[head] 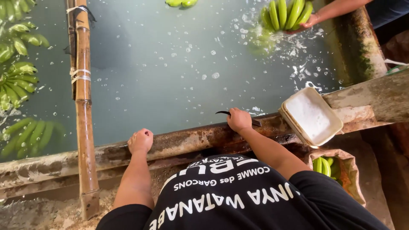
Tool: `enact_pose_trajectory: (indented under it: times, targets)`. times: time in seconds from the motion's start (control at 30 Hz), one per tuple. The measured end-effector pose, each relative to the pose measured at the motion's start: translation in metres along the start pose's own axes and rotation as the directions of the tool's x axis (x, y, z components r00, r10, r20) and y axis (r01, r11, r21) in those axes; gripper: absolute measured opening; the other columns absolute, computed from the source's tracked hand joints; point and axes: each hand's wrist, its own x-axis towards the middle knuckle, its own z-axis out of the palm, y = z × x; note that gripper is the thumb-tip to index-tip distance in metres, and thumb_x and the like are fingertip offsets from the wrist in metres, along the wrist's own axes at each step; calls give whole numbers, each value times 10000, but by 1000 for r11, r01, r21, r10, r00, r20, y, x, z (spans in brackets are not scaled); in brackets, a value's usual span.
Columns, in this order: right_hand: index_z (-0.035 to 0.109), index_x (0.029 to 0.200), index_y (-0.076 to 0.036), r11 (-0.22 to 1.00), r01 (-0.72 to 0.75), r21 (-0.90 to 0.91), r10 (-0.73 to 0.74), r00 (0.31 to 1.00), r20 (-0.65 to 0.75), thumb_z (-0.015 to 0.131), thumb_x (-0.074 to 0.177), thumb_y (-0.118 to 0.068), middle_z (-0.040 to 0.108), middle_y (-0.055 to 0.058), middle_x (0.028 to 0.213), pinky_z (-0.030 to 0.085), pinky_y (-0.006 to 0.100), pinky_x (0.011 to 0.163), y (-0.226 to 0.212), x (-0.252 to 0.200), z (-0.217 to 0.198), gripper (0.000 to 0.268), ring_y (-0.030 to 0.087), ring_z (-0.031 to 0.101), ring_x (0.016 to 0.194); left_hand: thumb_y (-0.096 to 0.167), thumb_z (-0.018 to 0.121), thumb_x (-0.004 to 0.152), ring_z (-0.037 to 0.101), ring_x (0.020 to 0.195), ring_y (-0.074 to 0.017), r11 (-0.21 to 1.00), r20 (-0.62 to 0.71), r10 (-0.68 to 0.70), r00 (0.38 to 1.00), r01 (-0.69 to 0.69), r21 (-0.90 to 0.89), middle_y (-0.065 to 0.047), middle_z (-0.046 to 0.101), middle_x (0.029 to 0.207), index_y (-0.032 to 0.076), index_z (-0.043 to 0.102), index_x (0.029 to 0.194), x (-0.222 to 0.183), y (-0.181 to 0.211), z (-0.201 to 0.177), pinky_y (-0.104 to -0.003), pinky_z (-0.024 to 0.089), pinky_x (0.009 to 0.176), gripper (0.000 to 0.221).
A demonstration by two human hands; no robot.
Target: Wash bunches of green bananas in a water tank and trim them with a knife.
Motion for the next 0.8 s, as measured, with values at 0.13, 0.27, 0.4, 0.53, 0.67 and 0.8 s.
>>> enact_pose_trajectory:
  times: [0.13, 0.27, 0.4, 0.53, 0.67, 0.8]
  targets:
    - [659, 910, -95, 1000, 1, 18, -1, 1000, 0, 614, 915, -277, 694, 102, 948, 532, 507, 750, 0, -1, 0, 187, 376, 671, 857, 372, 565, 941, 661, 1102, -309, 1000, -5, 1, 1000, -1, -11, -54, 756, 1116, 241, 777, 1039, 0, -2, 4, -438, 474, 1009, 268]
    - [662, 911, -99, 1000, 8, 22, -7, 1000, -13, 615, 909, -267, 695, 100, 951, 531, 507, 744, -1, -1, 0, 174, 374, 672, 849, 374, 566, 937, 660, 1102, -309, 1000, -11, 10, 1000, -10, -7, -56, 753, 1114, 239, 777, 1038, 1, -2, 4, -439, 475, 1002, 270]
    - [668, 911, -98, 1000, 1, 3, -1, 1000, -4, 618, 914, -276, 700, 102, 953, 532, 499, 751, 0, -2, 1, 184, 367, 675, 855, 376, 564, 940, 658, 1095, -313, 1000, -6, 15, 1000, -15, -1, -64, 751, 1107, 232, 778, 1038, 0, -3, 3, -437, 475, 994, 276]
    - [676, 931, -97, 1000, 20, 10, -19, 999, -36, 619, 904, -263, 704, 103, 957, 532, 497, 739, 0, -2, 0, 178, 363, 677, 850, 371, 565, 941, 659, 1079, -313, 1000, 11, -3, 1000, 3, -9, -72, 755, 1076, 231, 780, 1037, -2, 1, -1, -432, 468, 1007, 273]
    - [677, 942, -101, 1000, 0, 19, 0, 1000, -7, 611, 919, -263, 705, 97, 963, 534, 492, 756, -3, -4, -6, 177, 360, 678, 857, 369, 565, 945, 660, 1078, -312, 1000, 2, 7, 1000, -7, -7, -75, 755, 1071, 226, 779, 1037, -2, 0, 0, -434, 467, 1005, 273]
    - [680, 939, -103, 1000, 10, 17, -10, 1000, -9, 610, 917, -279, 705, 98, 981, 530, 501, 769, -2, -5, -7, 191, 371, 673, 878, 360, 556, 947, 655, 1092, -305, 1000, -4, 11, 1000, -11, -6, -72, 755, 1080, 220, 778, 1029, 2, 0, 7, -438, 459, 1019, 275]
